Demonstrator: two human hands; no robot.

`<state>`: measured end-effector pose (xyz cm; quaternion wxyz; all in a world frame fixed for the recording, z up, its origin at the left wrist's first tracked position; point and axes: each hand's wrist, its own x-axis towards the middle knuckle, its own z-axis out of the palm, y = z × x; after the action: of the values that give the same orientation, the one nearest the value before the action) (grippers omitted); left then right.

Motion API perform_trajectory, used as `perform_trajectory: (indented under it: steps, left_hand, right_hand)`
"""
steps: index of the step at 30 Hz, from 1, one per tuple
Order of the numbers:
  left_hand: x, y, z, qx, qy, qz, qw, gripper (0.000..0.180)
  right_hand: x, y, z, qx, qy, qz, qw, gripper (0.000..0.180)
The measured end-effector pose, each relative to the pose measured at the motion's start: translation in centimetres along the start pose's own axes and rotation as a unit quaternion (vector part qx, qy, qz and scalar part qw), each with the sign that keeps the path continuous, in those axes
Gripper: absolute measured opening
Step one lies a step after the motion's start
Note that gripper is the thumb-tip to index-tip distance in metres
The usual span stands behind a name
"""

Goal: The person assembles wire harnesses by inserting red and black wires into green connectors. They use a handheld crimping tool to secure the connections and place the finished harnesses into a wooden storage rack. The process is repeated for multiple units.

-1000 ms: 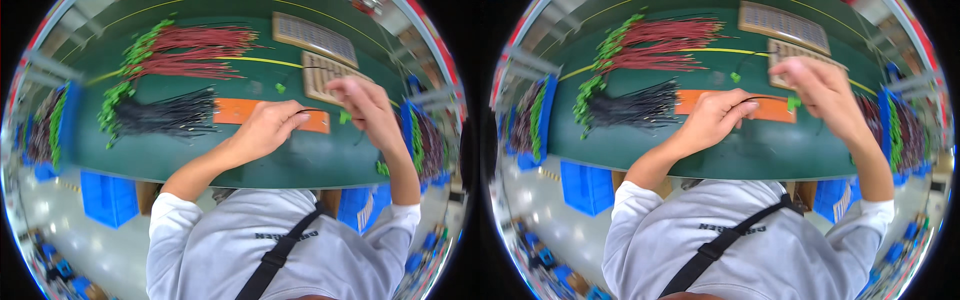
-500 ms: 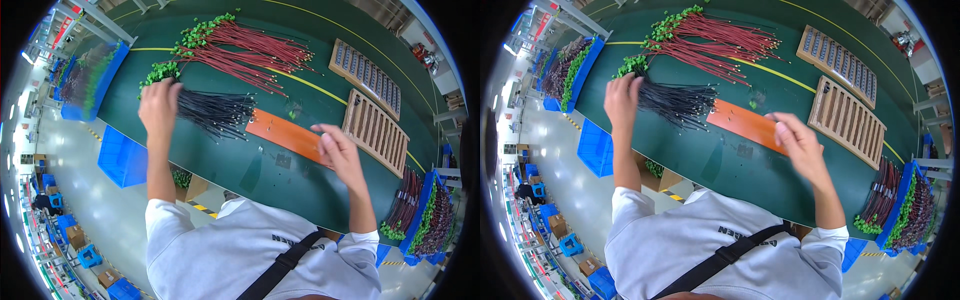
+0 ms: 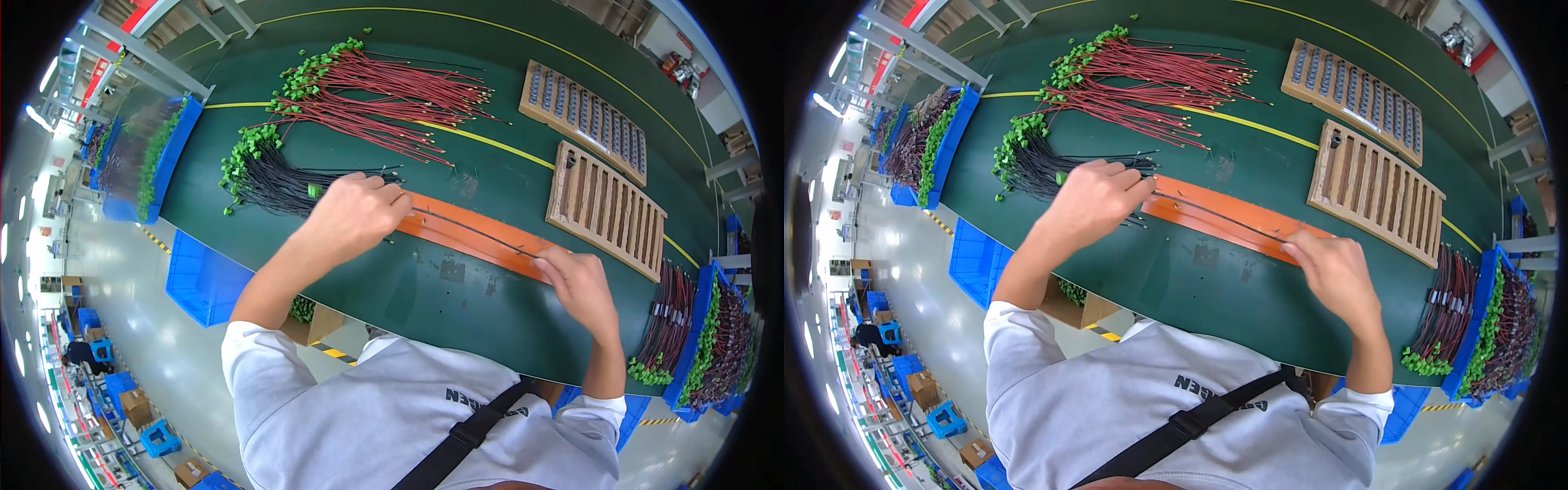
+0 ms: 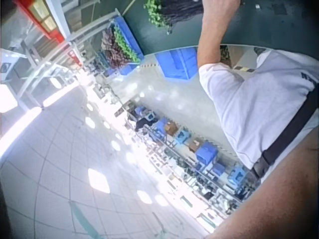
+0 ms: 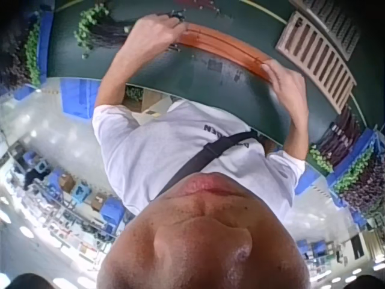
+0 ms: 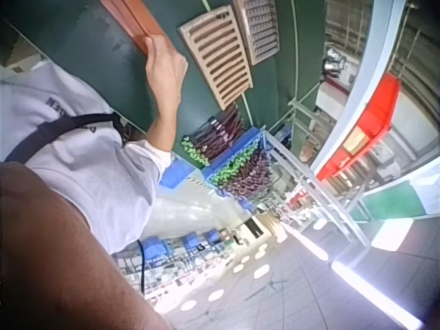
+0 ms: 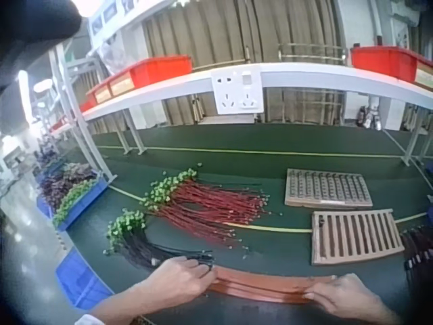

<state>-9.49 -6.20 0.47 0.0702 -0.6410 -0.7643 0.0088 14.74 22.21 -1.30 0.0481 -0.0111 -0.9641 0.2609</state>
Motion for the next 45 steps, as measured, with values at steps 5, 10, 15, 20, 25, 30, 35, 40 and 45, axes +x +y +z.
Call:
perform_trajectory:
  steps: [5, 10, 15, 20, 25, 30, 35, 40, 45]
  left_hand:
    - [3.1, 3.1, 2.8, -0.247, -0.013, 0.038, 0.968, 0.035]
    - [3.7, 4.4, 1.8, -0.350, -0.040, 0.050, 0.935, 0.028]
    - [5.0, -8.9, -0.6, -0.071, 0.140, -0.012, 0.988, 0.018]
    - [8.8, -25.8, 6.9, 0.006, 0.141, -0.227, 0.964, 0.014]
    - [11.2, -30.3, 13.1, 0.012, 0.107, -0.258, 0.960, 0.021]
    - [13.0, -30.2, 12.8, 0.009, 0.118, -0.172, 0.978, 0.033]
    - [7.6, -34.6, 7.0, 0.004, 0.307, -0.203, 0.930, 0.036]
    - [2.8, -34.5, -2.1, -0.107, 0.446, -0.311, 0.833, 0.030]
    - [3.9, -25.9, -5.7, -0.222, 0.427, -0.272, 0.833, 0.031]
  right_hand:
    - [2.0, -2.3, 4.1, -0.070, 0.065, -0.060, 0.994, 0.014]
    - [1.7, -2.5, 5.4, -0.057, 0.126, -0.063, 0.988, 0.010]
    - [-1.1, 2.0, 6.5, -0.029, 0.243, -0.021, 0.969, 0.008]
    - [-1.5, 4.4, 8.7, -0.011, 0.280, -0.016, 0.960, 0.006]
    - [-1.2, 5.1, 9.2, -0.020, 0.288, -0.029, 0.957, 0.006]
    - [-2.1, 6.0, 9.3, -0.069, 0.298, -0.023, 0.952, 0.005]
    - [-2.1, 6.2, 9.5, -0.010, 0.251, 0.024, 0.968, 0.010]
    - [0.4, 7.1, 7.7, 0.107, 0.319, 0.042, 0.941, 0.013]
    - [8.1, 14.2, 4.1, -0.020, 0.345, 0.140, 0.928, 0.022]
